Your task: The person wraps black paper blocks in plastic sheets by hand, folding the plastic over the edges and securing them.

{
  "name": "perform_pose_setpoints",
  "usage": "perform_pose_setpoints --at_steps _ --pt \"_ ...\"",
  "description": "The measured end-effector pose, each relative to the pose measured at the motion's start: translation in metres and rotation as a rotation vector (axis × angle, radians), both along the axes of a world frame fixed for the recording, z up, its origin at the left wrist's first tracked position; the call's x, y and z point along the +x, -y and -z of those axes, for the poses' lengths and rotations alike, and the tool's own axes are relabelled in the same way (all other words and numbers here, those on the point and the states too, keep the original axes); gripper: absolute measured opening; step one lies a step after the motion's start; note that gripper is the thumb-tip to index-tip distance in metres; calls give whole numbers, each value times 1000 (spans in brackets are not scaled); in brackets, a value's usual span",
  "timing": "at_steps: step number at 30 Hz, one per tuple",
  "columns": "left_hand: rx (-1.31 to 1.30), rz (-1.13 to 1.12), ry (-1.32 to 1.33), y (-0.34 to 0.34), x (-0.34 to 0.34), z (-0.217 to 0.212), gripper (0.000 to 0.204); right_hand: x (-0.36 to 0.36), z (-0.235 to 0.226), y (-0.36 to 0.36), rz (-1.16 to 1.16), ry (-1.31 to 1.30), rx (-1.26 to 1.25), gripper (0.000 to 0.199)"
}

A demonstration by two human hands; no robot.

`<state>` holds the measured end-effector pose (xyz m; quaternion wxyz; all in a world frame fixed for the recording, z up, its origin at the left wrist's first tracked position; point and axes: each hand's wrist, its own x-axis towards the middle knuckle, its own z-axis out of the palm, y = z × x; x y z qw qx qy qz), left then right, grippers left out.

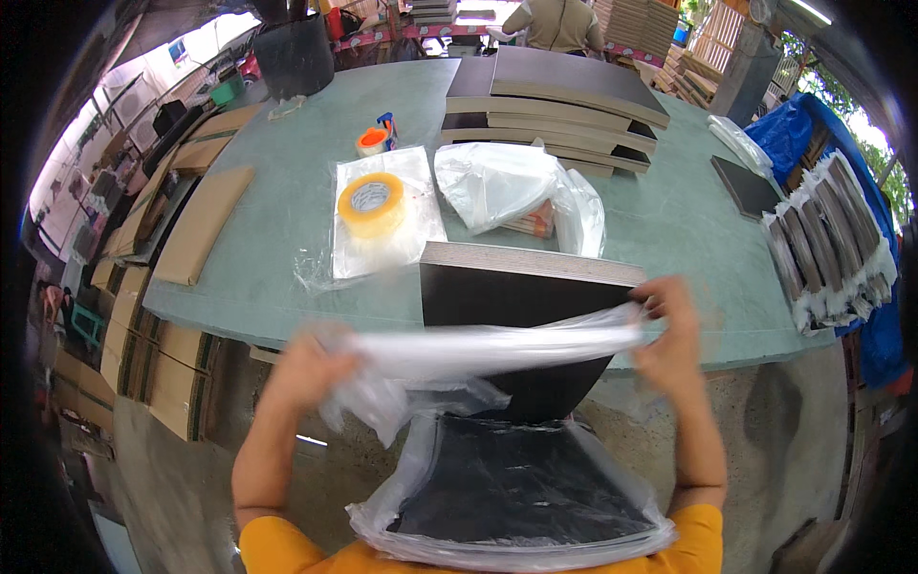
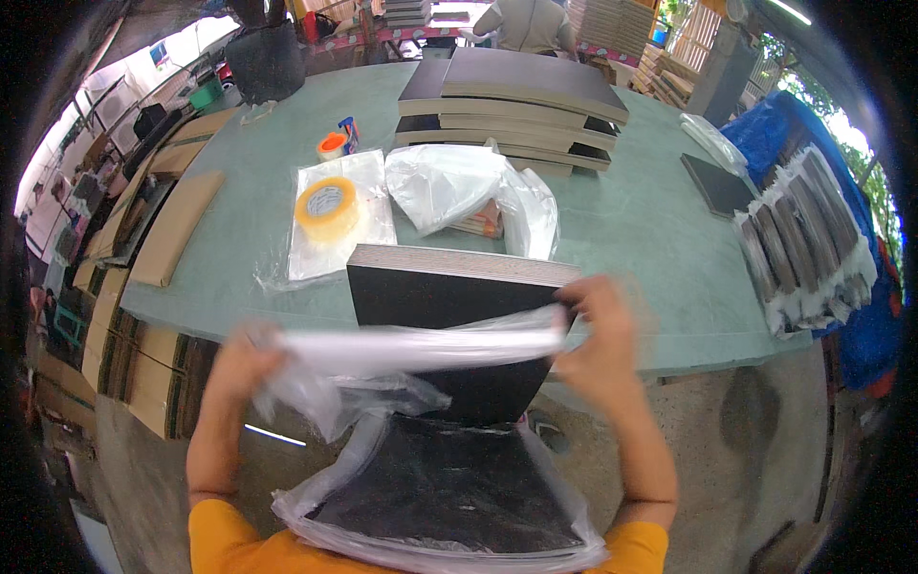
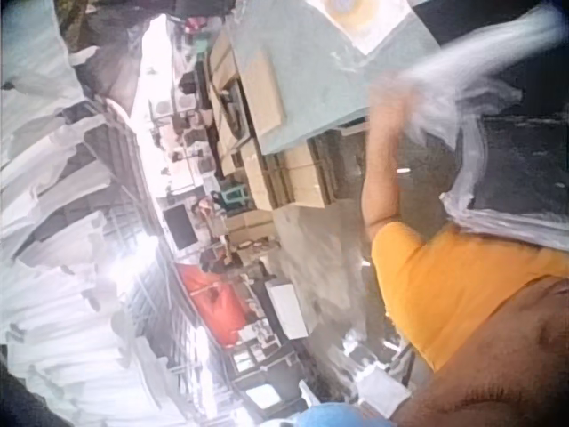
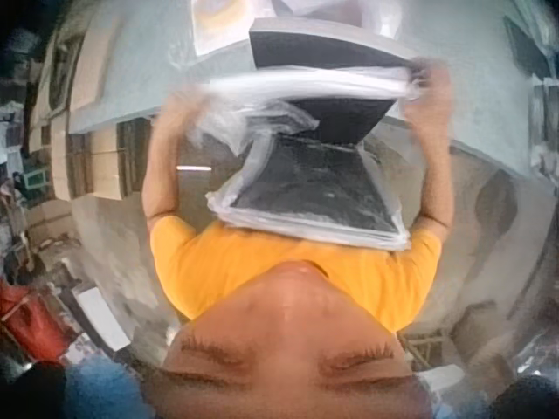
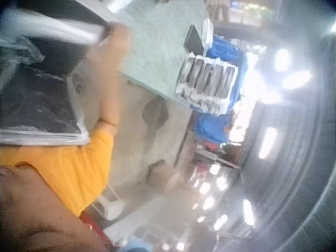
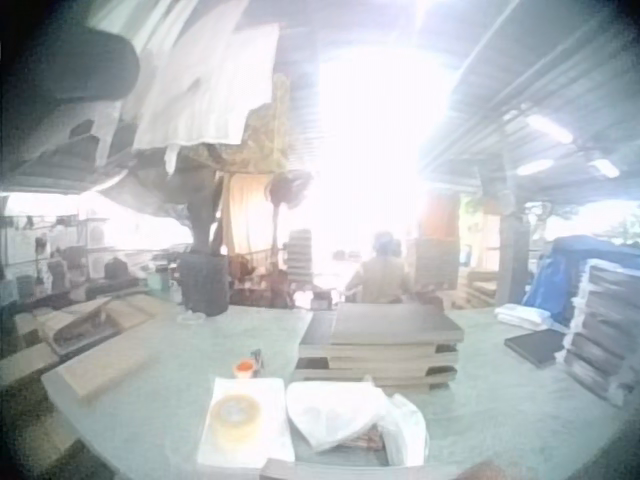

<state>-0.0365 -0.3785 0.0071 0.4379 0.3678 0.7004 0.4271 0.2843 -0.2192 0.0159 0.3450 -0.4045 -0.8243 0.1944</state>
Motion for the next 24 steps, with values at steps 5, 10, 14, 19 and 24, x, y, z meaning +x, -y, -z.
perform_pose_setpoints --at_steps 5,10,14,19,24 --pt "440 -298 -966 -52 -10 20 33 -25 14 18 -95 49 317 44" --pt "522 77 -1135 -58 27 12 58 12 18 3 155 238 439 58" --pt "645 122 -1099 -39 23 13 69 44 22 18 -18 69 229 55" --pt "738 114 -1275 -25 30 9 62 41 19 27 39 173 504 47" --pt "854 104 -1180 -12 33 17 58 54 38 36 17 64 578 40"
